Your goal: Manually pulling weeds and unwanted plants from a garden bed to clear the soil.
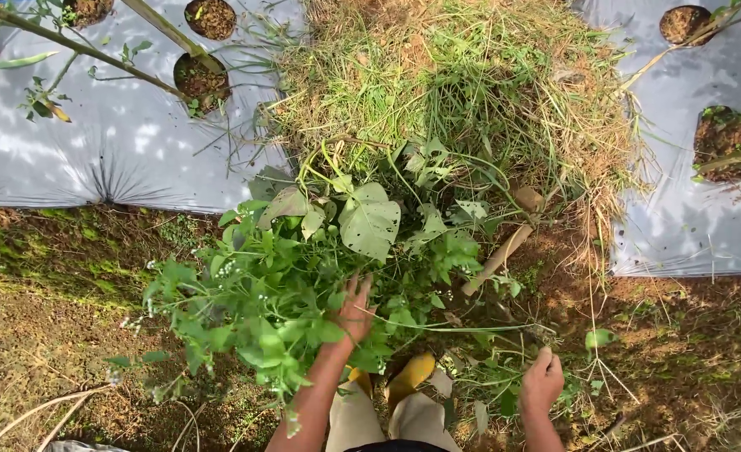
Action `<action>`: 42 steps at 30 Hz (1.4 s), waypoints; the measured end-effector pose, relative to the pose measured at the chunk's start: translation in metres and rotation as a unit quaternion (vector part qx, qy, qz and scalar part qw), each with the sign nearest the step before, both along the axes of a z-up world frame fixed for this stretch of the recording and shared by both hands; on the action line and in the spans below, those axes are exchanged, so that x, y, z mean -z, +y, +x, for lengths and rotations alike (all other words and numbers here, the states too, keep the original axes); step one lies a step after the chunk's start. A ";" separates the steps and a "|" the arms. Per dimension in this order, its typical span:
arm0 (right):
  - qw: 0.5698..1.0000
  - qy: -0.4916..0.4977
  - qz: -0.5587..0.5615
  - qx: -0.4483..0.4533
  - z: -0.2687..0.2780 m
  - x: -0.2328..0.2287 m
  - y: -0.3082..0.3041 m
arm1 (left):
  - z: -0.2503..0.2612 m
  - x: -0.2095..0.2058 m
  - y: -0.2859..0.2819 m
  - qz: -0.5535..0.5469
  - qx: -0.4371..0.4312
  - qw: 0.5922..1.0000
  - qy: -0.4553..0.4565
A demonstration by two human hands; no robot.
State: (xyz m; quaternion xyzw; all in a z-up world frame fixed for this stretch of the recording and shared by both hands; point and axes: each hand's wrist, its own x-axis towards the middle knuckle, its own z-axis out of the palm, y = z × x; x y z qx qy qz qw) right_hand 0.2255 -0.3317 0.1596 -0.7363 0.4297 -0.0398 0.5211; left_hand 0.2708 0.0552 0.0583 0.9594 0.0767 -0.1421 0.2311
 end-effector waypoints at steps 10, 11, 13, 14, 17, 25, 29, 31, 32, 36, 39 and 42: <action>0.930 0.080 -0.100 -0.345 -0.027 0.046 0.029 | 0.029 -0.109 0.044 -0.239 -0.299 0.923 0.034; 0.917 0.063 -0.114 -0.376 -0.028 0.053 0.036 | 0.031 -0.107 0.045 -0.249 -0.310 0.916 0.057; 0.904 0.046 -0.129 -0.405 -0.032 0.059 0.048 | 0.033 -0.109 0.043 -0.259 -0.319 0.908 0.081; 0.884 0.059 -0.146 -0.440 -0.035 0.059 0.055 | 0.032 -0.113 0.042 -0.275 -0.307 0.906 0.096; 0.854 0.111 -0.159 -0.483 -0.037 0.059 0.074 | 0.030 -0.102 0.042 -0.256 -0.281 0.922 0.072; 0.797 0.342 -0.142 -0.477 -0.067 0.078 0.039 | 0.022 -0.125 0.017 -0.230 -0.248 0.941 0.002; 0.785 0.510 -0.116 -0.332 -0.101 0.098 -0.023 | 0.018 -0.133 0.010 -0.245 -0.242 0.938 -0.045; 0.785 0.548 -0.112 -0.266 -0.107 0.113 -0.051 | 0.020 -0.130 0.008 -0.232 -0.243 0.940 -0.054; 0.780 0.569 -0.121 -0.230 -0.108 0.121 -0.058 | 0.022 -0.128 0.007 -0.223 -0.252 0.940 -0.050; 0.862 0.413 -0.079 -0.283 -0.116 0.133 -0.064 | 0.027 -0.139 -0.005 -0.238 -0.300 0.924 -0.024; 0.791 0.413 -0.142 -0.429 -0.085 0.157 -0.040 | 0.029 -0.105 -0.009 -0.186 -0.286 0.929 -0.143; 0.827 0.340 -0.078 -0.441 -0.051 0.130 0.009 | 0.031 -0.103 -0.006 -0.155 -0.231 0.942 -0.188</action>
